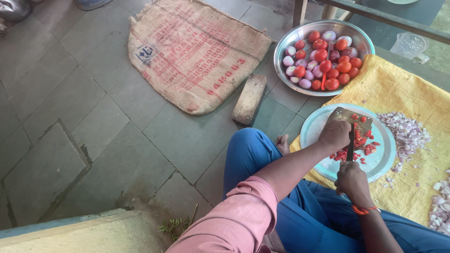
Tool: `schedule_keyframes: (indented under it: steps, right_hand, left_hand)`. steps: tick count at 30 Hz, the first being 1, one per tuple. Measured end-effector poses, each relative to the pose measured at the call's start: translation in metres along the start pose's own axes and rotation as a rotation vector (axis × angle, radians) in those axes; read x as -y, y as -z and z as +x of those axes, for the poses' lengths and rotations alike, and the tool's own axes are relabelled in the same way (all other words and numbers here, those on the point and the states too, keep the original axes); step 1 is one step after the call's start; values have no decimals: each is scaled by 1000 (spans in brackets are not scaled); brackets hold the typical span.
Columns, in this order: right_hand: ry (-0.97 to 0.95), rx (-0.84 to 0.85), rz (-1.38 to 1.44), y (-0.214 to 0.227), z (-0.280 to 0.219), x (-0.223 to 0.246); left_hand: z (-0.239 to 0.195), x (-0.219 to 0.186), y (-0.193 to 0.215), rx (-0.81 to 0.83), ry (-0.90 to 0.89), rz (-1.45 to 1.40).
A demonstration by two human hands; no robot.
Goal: The person sits cross-legged on the floor and uses a knife to chop tomatoes on a small wooden board. They repeatedly slice the tomatoes into small pieces and place them onto a plate. A bowl of whole tomatoes and onions is nearby, and a yellow cloth with chopped onions is visible.
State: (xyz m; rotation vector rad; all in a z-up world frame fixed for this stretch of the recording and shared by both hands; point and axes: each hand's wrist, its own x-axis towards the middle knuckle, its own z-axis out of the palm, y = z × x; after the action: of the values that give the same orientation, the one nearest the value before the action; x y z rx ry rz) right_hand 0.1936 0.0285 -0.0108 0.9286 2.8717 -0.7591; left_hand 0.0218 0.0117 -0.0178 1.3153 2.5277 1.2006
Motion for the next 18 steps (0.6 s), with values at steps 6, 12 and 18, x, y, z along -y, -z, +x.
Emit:
schedule_keyframes:
  steps: [6,12,18]
  right_hand:
    - [-331,217,302,94,-34,27]
    - [-416,186,177,124,-39,28]
    - [-442,166,142,122,-30,-9]
  left_hand:
    - [5,11,6,20,32,-117]
    - [14,-4,24,-1,70,-140]
    - [-6,-20,10,57,-97,156]
